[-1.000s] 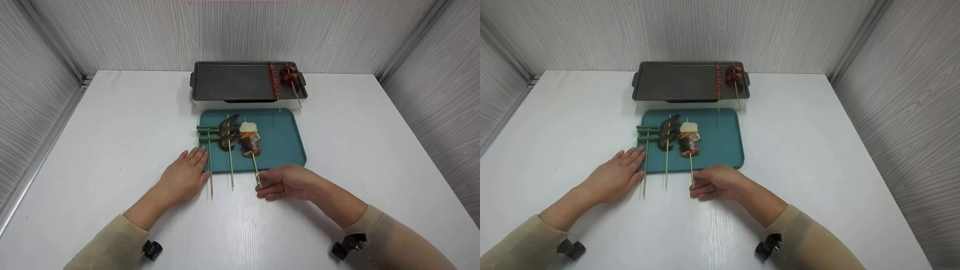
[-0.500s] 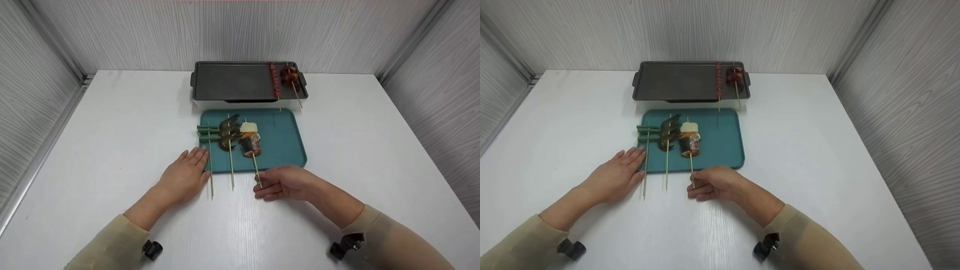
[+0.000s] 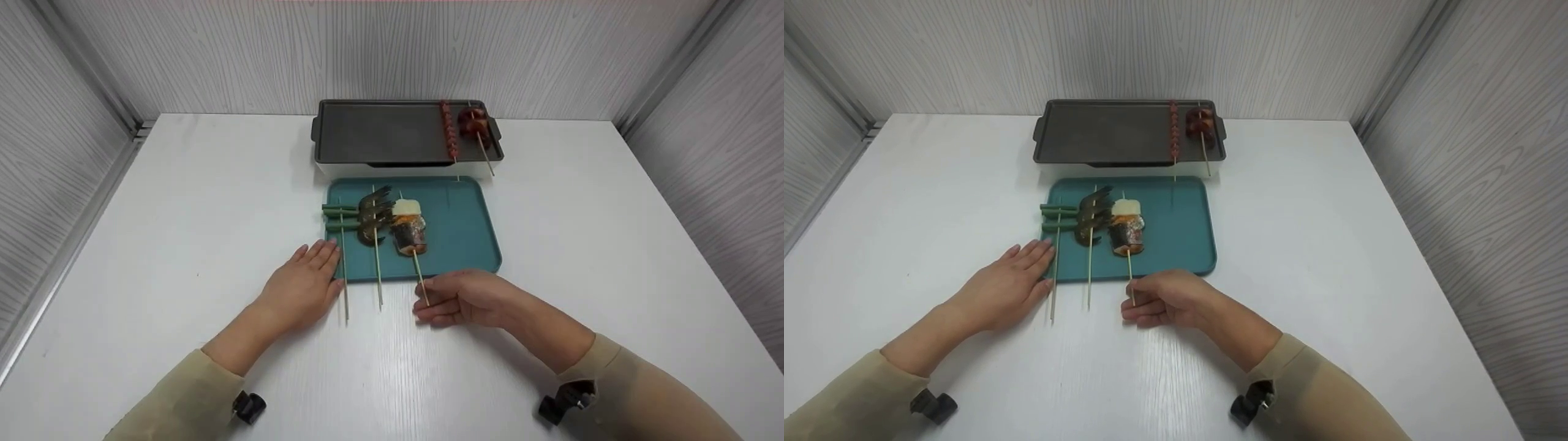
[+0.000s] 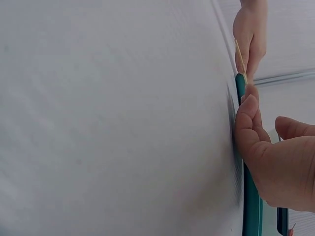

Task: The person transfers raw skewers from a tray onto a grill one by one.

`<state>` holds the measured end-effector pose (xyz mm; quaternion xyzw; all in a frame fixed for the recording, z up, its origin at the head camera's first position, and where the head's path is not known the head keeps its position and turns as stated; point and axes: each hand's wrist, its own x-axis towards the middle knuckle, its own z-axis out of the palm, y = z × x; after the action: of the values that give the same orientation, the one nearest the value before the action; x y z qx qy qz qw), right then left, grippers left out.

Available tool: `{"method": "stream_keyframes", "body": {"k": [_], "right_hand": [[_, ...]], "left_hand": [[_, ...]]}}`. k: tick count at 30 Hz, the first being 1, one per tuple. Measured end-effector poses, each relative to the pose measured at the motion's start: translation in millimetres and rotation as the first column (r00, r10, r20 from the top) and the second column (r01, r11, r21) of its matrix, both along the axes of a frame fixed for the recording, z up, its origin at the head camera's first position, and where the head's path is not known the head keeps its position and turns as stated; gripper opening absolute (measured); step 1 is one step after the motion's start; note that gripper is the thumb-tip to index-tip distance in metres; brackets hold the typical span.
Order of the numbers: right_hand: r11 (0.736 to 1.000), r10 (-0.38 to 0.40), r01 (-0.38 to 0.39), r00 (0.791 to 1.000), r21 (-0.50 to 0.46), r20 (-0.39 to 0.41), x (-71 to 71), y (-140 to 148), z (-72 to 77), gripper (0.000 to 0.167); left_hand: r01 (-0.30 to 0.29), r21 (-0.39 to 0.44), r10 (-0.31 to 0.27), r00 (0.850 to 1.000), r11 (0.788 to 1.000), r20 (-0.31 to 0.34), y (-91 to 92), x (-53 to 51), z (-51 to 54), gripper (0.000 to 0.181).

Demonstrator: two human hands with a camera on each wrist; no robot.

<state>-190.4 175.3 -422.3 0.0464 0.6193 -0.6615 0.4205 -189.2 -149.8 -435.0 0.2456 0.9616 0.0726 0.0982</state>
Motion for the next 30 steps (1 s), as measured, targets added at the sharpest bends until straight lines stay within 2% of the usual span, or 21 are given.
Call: {"method": "stream_keyframes", "body": {"k": [13, 22, 30], "right_hand": [[0.998, -0.068, 0.068, 0.998, 0.01, 0.001, -0.1, -1.3, 2.1, 0.031], [0.994, -0.108, 0.109, 0.993, 0.02, -0.041, -0.1, 0.3, 2.7, 0.031], [0.994, -0.102, 0.106, 0.99, 0.034, -0.101, 1.6, 3.5, 3.4, 0.034]], "left_hand": [[-0.001, 0.005, 0.001, 1.0, 1.0, -0.004, 0.9, 1.1, 1.9, 0.064], [-0.007, 0.012, 0.007, 1.0, 1.0, 0.01, 1.4, 0.0, 3.0, 0.064], [0.001, 0.014, -0.001, 1.0, 1.0, -0.012, 2.1, -0.1, 0.3, 0.065]]}}
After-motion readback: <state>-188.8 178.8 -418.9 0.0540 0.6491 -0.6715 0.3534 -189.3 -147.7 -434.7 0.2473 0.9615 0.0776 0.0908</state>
